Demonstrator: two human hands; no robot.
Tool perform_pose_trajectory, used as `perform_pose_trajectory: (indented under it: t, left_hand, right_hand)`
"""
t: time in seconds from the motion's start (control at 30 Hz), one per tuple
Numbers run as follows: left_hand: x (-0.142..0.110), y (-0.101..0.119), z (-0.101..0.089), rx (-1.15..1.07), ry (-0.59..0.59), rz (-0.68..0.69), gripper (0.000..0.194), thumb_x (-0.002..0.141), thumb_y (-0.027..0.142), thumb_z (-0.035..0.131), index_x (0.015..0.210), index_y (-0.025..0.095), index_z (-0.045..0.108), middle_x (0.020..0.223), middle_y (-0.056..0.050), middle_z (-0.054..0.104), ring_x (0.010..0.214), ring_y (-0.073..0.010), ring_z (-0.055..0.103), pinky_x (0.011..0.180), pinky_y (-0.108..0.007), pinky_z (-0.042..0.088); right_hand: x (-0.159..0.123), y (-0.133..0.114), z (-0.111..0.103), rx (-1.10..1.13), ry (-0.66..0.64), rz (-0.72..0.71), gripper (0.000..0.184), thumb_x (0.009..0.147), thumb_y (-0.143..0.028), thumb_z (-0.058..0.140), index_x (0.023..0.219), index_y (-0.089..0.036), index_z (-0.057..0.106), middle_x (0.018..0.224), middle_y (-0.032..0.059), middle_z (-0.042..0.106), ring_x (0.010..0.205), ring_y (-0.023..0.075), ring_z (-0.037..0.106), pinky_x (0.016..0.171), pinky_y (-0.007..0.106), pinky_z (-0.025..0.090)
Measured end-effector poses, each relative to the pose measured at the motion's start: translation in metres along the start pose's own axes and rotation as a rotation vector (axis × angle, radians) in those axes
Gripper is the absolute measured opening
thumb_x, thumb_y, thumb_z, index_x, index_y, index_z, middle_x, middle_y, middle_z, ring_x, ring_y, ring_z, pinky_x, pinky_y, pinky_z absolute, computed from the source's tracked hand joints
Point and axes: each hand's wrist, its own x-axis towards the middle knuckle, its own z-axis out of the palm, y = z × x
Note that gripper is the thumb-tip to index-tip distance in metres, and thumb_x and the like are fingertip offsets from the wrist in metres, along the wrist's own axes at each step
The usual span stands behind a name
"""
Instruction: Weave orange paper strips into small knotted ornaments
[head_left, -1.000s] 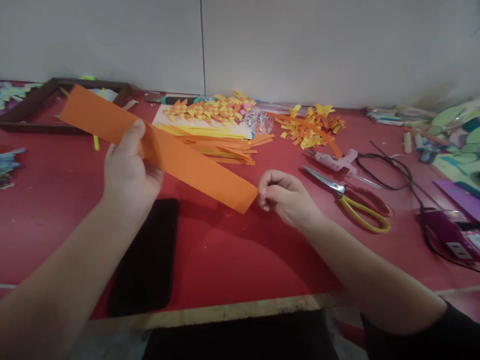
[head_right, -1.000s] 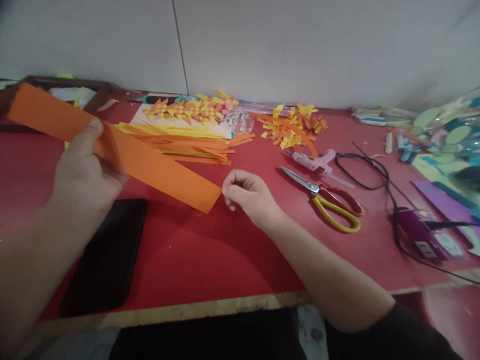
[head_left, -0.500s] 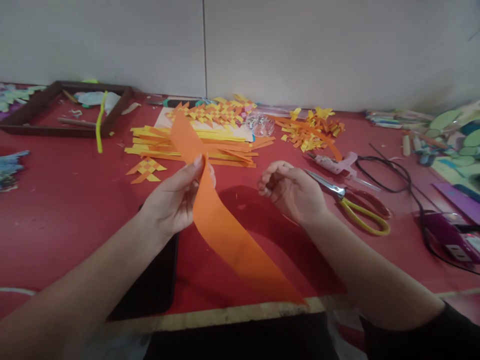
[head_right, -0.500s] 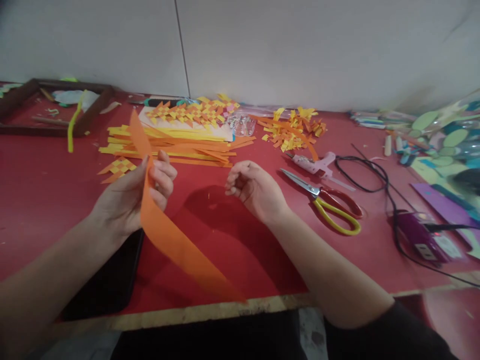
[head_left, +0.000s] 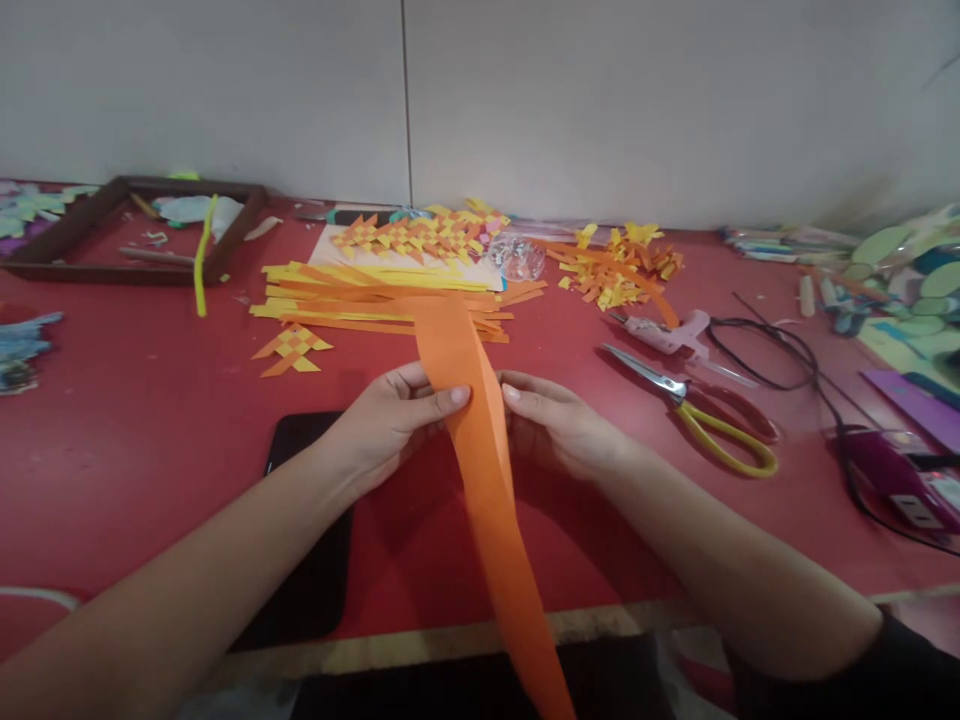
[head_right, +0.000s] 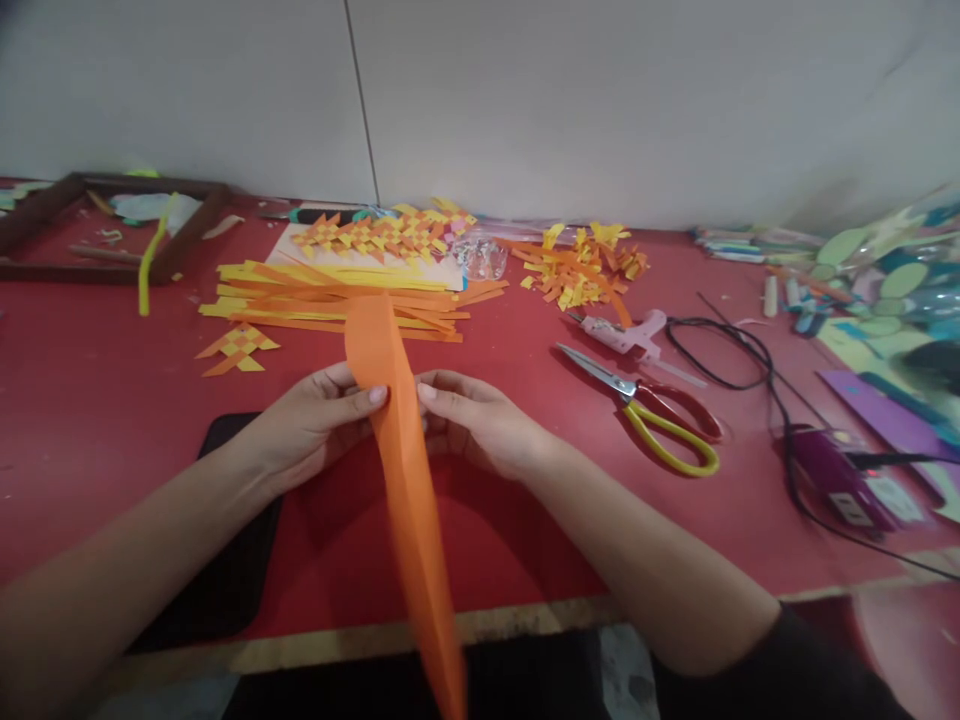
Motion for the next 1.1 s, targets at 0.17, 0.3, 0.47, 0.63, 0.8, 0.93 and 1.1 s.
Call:
perform_pose_trajectory:
  t: [0.17, 0.3, 0.47, 0.63, 0.8, 0.93, 1.1]
  left_hand:
    - [0.002, -0.001, -0.001, 0.079, 0.0, 0.061, 0.034, 0.071, 0.016, 0.083, 0.102, 0.02, 0.069, 0.109, -0.005, 0.074, 0.103, -0.0198, 0.068, 0.092, -0.031, 0.053]
    - [0.0, -0.001, -0.001, 0.195, 0.041, 0.058, 0.056, 0.069, 0.018, 0.085, 0.119, 0.02, 0.061, 0.132, -0.01, 0.063, 0.121, -0.0258, 0.059, 0.104, -0.04, 0.046]
    - [-0.006, 0.003, 0.006, 0.214, 0.011, -0.022, 0.062, 0.069, 0.022, 0.085, 0.124, 0.022, 0.059, 0.131, -0.011, 0.064, 0.118, -0.0277, 0.061, 0.095, -0.04, 0.054]
    - [-0.007, 0.005, 0.009, 0.148, 0.146, -0.015, 0.029, 0.077, 0.029, 0.078, 0.099, 0.019, 0.062, 0.096, -0.003, 0.073, 0.084, -0.018, 0.07, 0.073, -0.033, 0.061]
    - [-0.009, 0.004, 0.007, 0.287, 0.002, -0.161, 0.027, 0.073, 0.026, 0.081, 0.09, 0.016, 0.062, 0.083, -0.002, 0.072, 0.076, -0.016, 0.07, 0.068, -0.03, 0.061]
    - [-0.011, 0.004, 0.007, 0.38, -0.135, -0.259, 0.023, 0.075, 0.028, 0.079, 0.087, 0.016, 0.063, 0.082, -0.002, 0.069, 0.078, -0.0163, 0.068, 0.07, -0.031, 0.059]
    - [-0.011, 0.003, 0.008, 0.442, -0.094, -0.048, 0.018, 0.083, 0.033, 0.072, 0.083, 0.017, 0.063, 0.079, 0.002, 0.061, 0.073, -0.0094, 0.058, 0.07, -0.021, 0.048]
  right_hand:
    - [-0.003, -0.006, 0.0, 0.034, 0.066, 0.028, 0.035, 0.07, -0.032, 0.083, 0.098, -0.016, 0.069, 0.089, 0.0049, 0.075, 0.076, 0.0152, 0.07, 0.069, 0.024, 0.056]
    - [-0.004, -0.014, -0.002, 0.031, 0.071, 0.069, 0.035, 0.072, -0.034, 0.081, 0.099, -0.014, 0.069, 0.088, 0.0086, 0.076, 0.072, 0.0188, 0.072, 0.065, 0.028, 0.059]
    - [-0.004, -0.022, -0.01, -0.059, 0.121, 0.045, 0.038, 0.068, -0.02, 0.081, 0.103, -0.016, 0.066, 0.088, 0.0058, 0.076, 0.07, 0.017, 0.072, 0.064, 0.026, 0.06]
    - [-0.004, -0.023, -0.015, -0.117, 0.077, 0.092, 0.047, 0.062, -0.014, 0.081, 0.104, -0.018, 0.061, 0.088, 0.0021, 0.074, 0.069, 0.0157, 0.072, 0.063, 0.026, 0.059]
    - [-0.001, -0.018, -0.01, -0.017, 0.045, 0.046, 0.056, 0.061, -0.014, 0.084, 0.111, -0.02, 0.06, 0.094, 0.0012, 0.074, 0.079, 0.0136, 0.072, 0.072, 0.024, 0.058]
    - [-0.001, -0.017, -0.009, -0.076, 0.09, 0.03, 0.033, 0.064, -0.017, 0.084, 0.091, -0.017, 0.066, 0.076, -0.0016, 0.073, 0.062, 0.0106, 0.069, 0.06, 0.021, 0.055]
    - [-0.002, -0.015, -0.01, -0.138, 0.111, 0.0, 0.028, 0.061, -0.018, 0.086, 0.076, -0.018, 0.063, 0.068, -0.0034, 0.071, 0.056, 0.0108, 0.067, 0.053, 0.02, 0.052]
